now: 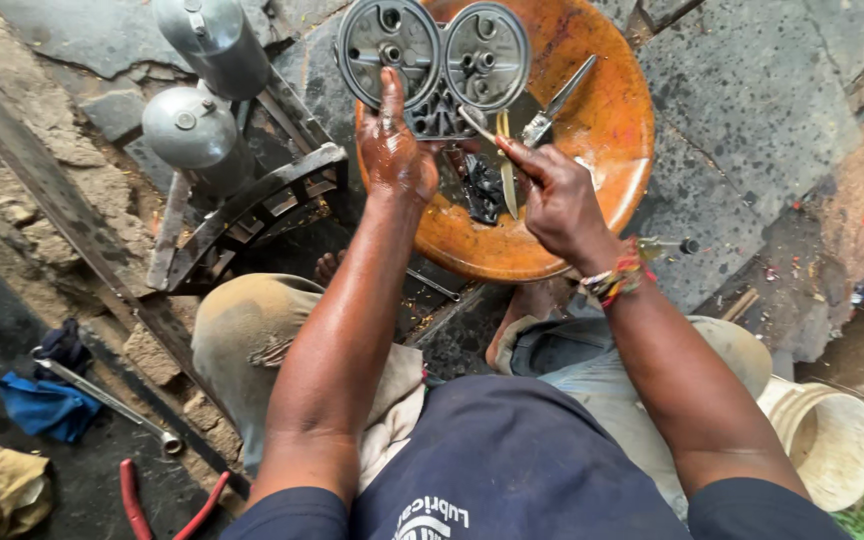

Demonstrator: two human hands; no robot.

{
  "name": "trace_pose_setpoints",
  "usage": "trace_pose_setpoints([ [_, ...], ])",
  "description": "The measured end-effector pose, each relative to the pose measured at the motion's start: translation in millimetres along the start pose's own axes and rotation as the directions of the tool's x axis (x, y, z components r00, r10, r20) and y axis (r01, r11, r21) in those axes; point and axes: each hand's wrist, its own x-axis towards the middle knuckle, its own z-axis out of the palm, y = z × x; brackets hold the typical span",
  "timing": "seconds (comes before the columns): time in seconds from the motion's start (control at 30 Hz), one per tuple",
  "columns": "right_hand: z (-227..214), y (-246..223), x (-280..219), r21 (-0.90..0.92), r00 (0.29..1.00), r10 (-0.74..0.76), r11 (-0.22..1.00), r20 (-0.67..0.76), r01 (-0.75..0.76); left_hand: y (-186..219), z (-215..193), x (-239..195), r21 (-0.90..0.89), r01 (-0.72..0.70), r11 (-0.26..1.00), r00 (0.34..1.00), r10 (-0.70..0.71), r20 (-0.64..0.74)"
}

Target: The person scrubs a metal mechanical component with a brush and a cloth while holding it over an orange basin. The person repeatedly scrubs the surface and holes of the part, occasionally flipping it to access different sides.

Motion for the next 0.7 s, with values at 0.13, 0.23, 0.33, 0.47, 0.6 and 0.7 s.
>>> trace_pose_setpoints([
  [0.13,1.2,-2.8,9.8,0.28,0.962,0.236,0.922,0.139,-0.266,-11.6,2.0,-3.8,0.118,0.036,0.992,0.999,-0.034,-0.016],
  [0.23,3.5,-12.8,12.2,0.376,0.941,0.279,0.864,0.193,-0.334,-9.4,13.1,-11.7,0.159,-0.041,0.986,0.999,0.04,0.01],
  [0.33,-2.1,-13.9,5.2,0.346,0.941,0.313,0.875,0.127,-0.338,2.1,19.7,-17.9,0.064,0.13,0.989,0.989,-0.125,-0.08],
  [0.47,-5.2,-11.1,-0.4,0.231,0.999,0.046,0.972,0.001,-0.045,9.6,15.8,-25.6,0.05,0.129,0.99,0.991,-0.13,0.009],
  [0.6,0.2,-20.4,-1.4,0.056,0.996,-0.093,0.994,-0.006,0.093,6.6,20.0,-17.1,0.037,0.098,0.994,0.988,-0.093,-0.122],
  [0.7,6.6,-18.7,4.0,-0.091,0.996,-0.094,0.991,-0.004,0.093,-1.0,23.2,-20.8,-0.007,0.027,1.0,0.998,-0.027,-0.049],
])
